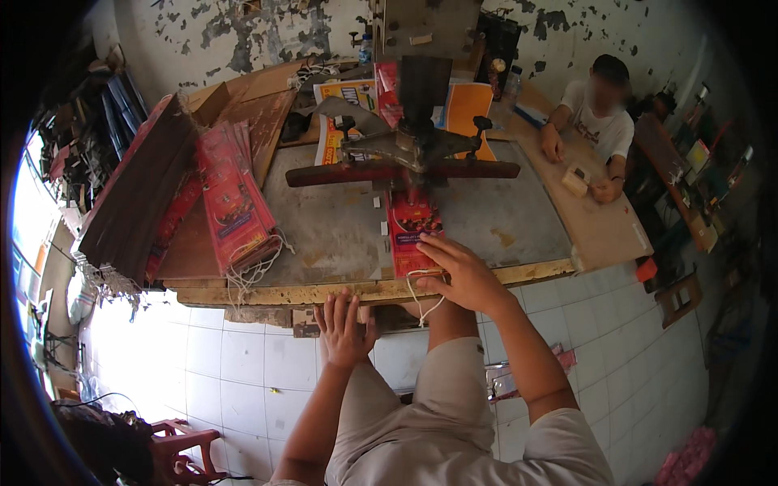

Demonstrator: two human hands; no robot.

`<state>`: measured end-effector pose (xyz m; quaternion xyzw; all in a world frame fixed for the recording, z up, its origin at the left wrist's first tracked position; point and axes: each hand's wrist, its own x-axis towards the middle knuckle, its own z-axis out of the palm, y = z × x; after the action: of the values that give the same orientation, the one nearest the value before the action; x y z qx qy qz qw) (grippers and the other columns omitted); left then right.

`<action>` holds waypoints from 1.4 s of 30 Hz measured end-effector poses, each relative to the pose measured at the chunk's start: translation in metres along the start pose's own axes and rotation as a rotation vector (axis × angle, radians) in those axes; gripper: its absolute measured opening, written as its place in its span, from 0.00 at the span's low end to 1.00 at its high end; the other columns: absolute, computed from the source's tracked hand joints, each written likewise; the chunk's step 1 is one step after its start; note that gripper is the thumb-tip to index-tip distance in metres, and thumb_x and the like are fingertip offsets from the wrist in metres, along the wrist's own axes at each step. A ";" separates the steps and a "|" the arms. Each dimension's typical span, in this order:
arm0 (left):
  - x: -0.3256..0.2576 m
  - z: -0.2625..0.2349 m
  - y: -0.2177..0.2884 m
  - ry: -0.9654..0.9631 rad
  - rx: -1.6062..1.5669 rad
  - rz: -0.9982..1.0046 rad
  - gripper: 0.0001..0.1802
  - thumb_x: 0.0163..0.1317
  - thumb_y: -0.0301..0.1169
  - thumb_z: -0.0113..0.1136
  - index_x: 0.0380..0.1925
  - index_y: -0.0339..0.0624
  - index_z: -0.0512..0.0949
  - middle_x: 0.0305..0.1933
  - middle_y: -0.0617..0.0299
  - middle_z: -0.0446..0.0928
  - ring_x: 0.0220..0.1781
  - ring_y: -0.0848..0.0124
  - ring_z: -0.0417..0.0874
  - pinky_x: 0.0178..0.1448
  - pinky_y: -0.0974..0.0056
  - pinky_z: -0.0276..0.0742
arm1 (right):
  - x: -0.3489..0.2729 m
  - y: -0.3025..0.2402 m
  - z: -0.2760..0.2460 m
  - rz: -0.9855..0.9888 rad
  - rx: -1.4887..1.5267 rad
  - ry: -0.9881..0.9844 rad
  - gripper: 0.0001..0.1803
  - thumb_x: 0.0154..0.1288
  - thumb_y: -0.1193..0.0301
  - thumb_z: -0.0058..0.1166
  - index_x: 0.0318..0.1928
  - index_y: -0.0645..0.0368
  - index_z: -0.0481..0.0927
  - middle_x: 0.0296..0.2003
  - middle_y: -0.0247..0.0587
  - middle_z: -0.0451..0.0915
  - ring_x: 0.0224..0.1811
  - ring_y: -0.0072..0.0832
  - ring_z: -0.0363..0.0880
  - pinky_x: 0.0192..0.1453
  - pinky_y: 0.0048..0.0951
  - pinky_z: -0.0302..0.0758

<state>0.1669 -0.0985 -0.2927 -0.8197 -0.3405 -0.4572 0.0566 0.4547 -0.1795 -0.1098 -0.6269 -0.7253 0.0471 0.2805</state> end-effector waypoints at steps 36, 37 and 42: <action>0.035 -0.017 0.011 0.098 0.013 -0.003 0.30 0.74 0.42 0.64 0.73 0.45 0.77 0.70 0.53 0.83 0.79 0.49 0.76 0.86 0.36 0.53 | -0.177 0.051 -0.063 0.055 -0.403 0.377 0.27 0.70 0.85 0.62 0.68 0.59 0.87 0.71 0.45 0.85 0.77 0.53 0.80 0.83 0.54 0.76; 0.045 -0.027 -0.003 0.095 0.011 -0.002 0.28 0.73 0.40 0.65 0.71 0.45 0.79 0.67 0.55 0.85 0.77 0.51 0.78 0.85 0.38 0.55 | -0.183 0.059 -0.065 0.049 -0.379 0.440 0.27 0.69 0.88 0.59 0.67 0.60 0.87 0.70 0.45 0.85 0.77 0.53 0.81 0.83 0.53 0.76; 0.111 -0.094 -0.053 0.251 0.186 -0.085 0.26 0.69 0.31 0.73 0.67 0.45 0.83 0.64 0.56 0.88 0.73 0.51 0.83 0.80 0.42 0.66 | -0.314 0.083 -0.152 0.300 -0.125 0.820 0.20 0.73 0.84 0.51 0.60 0.58 0.85 0.65 0.43 0.84 0.79 0.43 0.76 0.85 0.48 0.72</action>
<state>0.1067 -0.0402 -0.1624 -0.7322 -0.4059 -0.5245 0.1548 0.6170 -0.4993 -0.1263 -0.7079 -0.4563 -0.2096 0.4967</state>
